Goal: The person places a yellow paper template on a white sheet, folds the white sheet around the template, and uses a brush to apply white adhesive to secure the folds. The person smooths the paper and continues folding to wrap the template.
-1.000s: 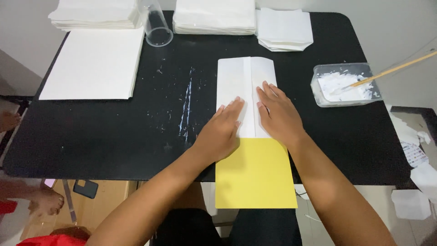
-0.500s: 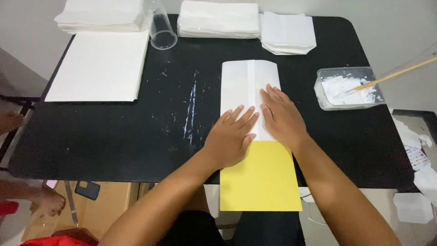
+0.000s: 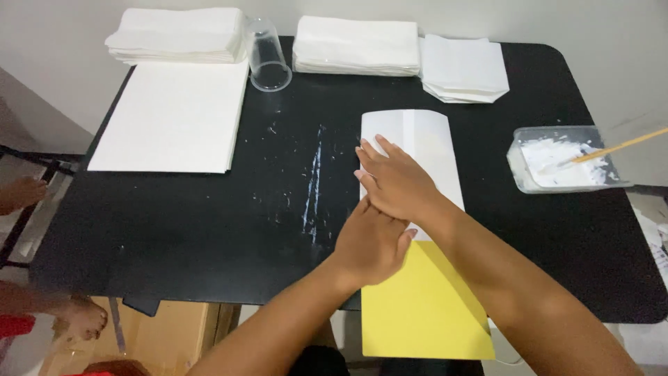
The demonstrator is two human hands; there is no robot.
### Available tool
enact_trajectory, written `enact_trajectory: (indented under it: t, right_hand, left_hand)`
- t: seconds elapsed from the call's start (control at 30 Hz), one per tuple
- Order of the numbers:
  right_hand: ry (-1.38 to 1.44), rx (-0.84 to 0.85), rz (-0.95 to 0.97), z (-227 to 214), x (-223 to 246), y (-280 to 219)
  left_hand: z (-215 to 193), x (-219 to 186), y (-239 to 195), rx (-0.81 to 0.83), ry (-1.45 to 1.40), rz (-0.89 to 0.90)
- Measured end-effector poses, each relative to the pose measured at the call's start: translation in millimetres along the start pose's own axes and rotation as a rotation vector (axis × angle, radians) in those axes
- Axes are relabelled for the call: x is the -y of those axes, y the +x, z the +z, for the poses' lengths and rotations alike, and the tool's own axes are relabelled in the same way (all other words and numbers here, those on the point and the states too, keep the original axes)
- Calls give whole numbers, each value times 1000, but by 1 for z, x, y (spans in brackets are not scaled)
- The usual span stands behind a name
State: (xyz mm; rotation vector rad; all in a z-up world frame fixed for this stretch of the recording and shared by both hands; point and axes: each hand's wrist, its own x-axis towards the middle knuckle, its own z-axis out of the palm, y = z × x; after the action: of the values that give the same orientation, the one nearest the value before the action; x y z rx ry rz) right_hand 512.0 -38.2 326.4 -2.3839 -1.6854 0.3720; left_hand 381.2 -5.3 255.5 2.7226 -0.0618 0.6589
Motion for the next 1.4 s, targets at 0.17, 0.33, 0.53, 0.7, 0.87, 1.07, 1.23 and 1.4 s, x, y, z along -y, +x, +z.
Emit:
enact_trajectory:
  t: [0.17,0.33,0.53,0.7,0.87,1.07,1.23,1.4]
  right_hand:
    - [-33,46,64,9,-9,27]
    - [-100,77,107,8,-18,62]
    - [-138,42,128,7,-36,94]
    - [-13,-145,29,-30,-19,43]
    - [77,-445,83,-4,-41,-59]
    - [103,-365,38,35,-45,-138]
    - [44,-229,-43,46,-37,-146]
    - [-10,-342,-71,52,-35,-150]
  left_hand:
    - [-5,0,1,-63,-20,27]
    - [-24,-8,7,254,-25,-104]
    - [-40,-14,13,403,-105,-181]
    - [-31,-9,8,257,-124,-127]
    - [-32,-7,9,228,-171,-131]
    - [-11,11,12,74,-438,-220]
    - [-7,19,25,136,-183,-188]
    - [27,48,47,24,148,102]
